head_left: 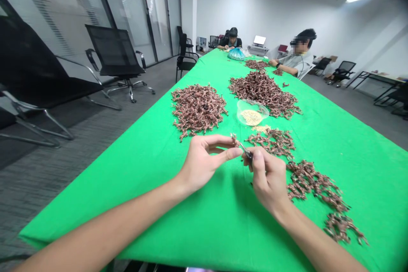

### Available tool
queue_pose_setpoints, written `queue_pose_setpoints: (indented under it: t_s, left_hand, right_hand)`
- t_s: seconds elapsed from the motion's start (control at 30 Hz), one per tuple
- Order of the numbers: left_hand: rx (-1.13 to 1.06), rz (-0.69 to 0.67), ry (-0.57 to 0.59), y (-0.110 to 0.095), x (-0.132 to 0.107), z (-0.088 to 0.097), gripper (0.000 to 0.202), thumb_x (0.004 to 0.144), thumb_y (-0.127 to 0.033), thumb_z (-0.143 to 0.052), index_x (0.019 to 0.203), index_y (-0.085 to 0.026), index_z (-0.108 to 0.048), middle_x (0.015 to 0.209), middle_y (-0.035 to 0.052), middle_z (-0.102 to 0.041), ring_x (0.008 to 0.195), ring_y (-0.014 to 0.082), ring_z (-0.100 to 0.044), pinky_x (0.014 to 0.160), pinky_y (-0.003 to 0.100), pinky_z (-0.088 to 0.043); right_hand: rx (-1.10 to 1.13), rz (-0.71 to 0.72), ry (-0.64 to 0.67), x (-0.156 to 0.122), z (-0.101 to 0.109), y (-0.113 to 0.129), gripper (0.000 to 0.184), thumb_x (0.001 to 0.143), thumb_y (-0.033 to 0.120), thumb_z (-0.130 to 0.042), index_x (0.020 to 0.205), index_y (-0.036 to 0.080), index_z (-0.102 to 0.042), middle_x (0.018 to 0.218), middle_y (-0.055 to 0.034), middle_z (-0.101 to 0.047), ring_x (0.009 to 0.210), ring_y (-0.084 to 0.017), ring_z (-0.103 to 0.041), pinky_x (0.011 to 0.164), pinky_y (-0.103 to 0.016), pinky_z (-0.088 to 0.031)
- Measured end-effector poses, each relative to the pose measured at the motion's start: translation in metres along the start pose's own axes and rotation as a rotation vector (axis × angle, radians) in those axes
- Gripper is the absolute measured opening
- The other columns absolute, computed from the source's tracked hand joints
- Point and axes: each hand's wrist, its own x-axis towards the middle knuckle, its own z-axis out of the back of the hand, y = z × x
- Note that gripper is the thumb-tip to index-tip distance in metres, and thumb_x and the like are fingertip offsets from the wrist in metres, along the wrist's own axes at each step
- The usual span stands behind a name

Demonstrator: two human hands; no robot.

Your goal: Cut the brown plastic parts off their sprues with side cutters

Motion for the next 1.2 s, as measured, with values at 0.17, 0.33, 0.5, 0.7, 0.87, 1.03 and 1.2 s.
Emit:
queue_pose_setpoints:
  t_s: [0.17, 0.33, 0.5, 0.7, 0.87, 1.03, 1.2]
  left_hand:
    - [0.028, -0.005, 0.003, 0.0, 0.0, 0.001, 0.023, 0.069, -0.021, -0.086, 0.09, -0.017, -0.078, 0.09, 0.0029, -0.079, 0.083, 0.0177, -0.074, 0.079, 0.026, -0.06]
    - [0.019, 0.007, 0.003, 0.001, 0.0, 0.0, 0.024, 0.069, -0.022, -0.086, 0.091, -0.018, -0.078, 0.09, 0.0022, -0.079, 0.083, 0.0166, -0.073, 0.079, 0.025, -0.06]
    - [0.003, 0.021, 0.009, 0.002, 0.0, 0.0, 0.023, 0.069, -0.023, -0.086, 0.091, -0.017, -0.078, 0.09, 0.0024, -0.079, 0.083, 0.0163, -0.073, 0.079, 0.024, -0.059]
    - [-0.017, 0.038, 0.1, 0.0, 0.001, -0.001, 0.025, 0.071, -0.024, -0.084, 0.095, -0.016, -0.077, 0.095, 0.0046, -0.078, 0.089, 0.0187, -0.073, 0.086, 0.028, -0.058]
    - [-0.032, 0.033, 0.143, -0.001, 0.0, -0.002, 0.022, 0.076, -0.025, -0.081, 0.096, -0.017, -0.077, 0.098, 0.0047, -0.078, 0.092, 0.0185, -0.073, 0.09, 0.029, -0.057]
    - [0.024, 0.049, 0.06, 0.002, 0.0, -0.002, 0.022, 0.073, -0.029, -0.083, 0.091, -0.017, -0.078, 0.092, 0.0046, -0.079, 0.083, 0.0187, -0.072, 0.08, 0.028, -0.058]
    - [0.123, 0.046, 0.023, 0.0, 0.0, -0.002, 0.027, 0.071, -0.035, -0.084, 0.088, -0.015, -0.078, 0.088, 0.0071, -0.078, 0.079, 0.0209, -0.071, 0.073, 0.03, -0.057]
  right_hand:
    - [-0.024, 0.009, 0.007, 0.001, -0.001, -0.001, 0.033, 0.103, 0.029, -0.04, 0.079, 0.017, -0.059, 0.061, 0.0038, -0.048, 0.05, -0.01, -0.043, 0.052, -0.025, -0.031]
    - [-0.037, 0.01, 0.015, 0.001, -0.001, -0.001, 0.034, 0.103, 0.029, -0.039, 0.077, 0.018, -0.058, 0.061, 0.0036, -0.048, 0.05, -0.01, -0.042, 0.052, -0.025, -0.03]
    - [-0.045, 0.015, 0.012, 0.001, -0.001, 0.0, 0.035, 0.103, 0.029, -0.039, 0.078, 0.018, -0.061, 0.061, 0.0029, -0.051, 0.049, -0.011, -0.045, 0.051, -0.025, -0.032]
    - [-0.043, 0.005, 0.013, 0.0, -0.001, -0.001, 0.037, 0.104, 0.03, -0.038, 0.077, 0.018, -0.06, 0.059, 0.0034, -0.049, 0.047, -0.011, -0.043, 0.05, -0.025, -0.03]
    - [-0.029, -0.027, 0.025, 0.001, -0.003, -0.001, 0.039, 0.104, 0.032, -0.038, 0.073, 0.018, -0.058, 0.055, 0.0047, -0.044, 0.045, -0.01, -0.039, 0.048, -0.026, -0.028]
    - [-0.131, 0.04, -0.011, 0.005, 0.001, -0.005, 0.031, 0.102, 0.028, -0.041, 0.081, 0.018, -0.06, 0.062, 0.0017, -0.054, 0.051, -0.013, -0.049, 0.052, -0.026, -0.035]
    - [-0.341, 0.321, -0.081, 0.008, 0.012, -0.011, 0.016, 0.097, 0.019, -0.046, 0.097, 0.018, -0.062, 0.078, -0.0039, -0.065, 0.066, -0.017, -0.06, 0.063, -0.028, -0.046]
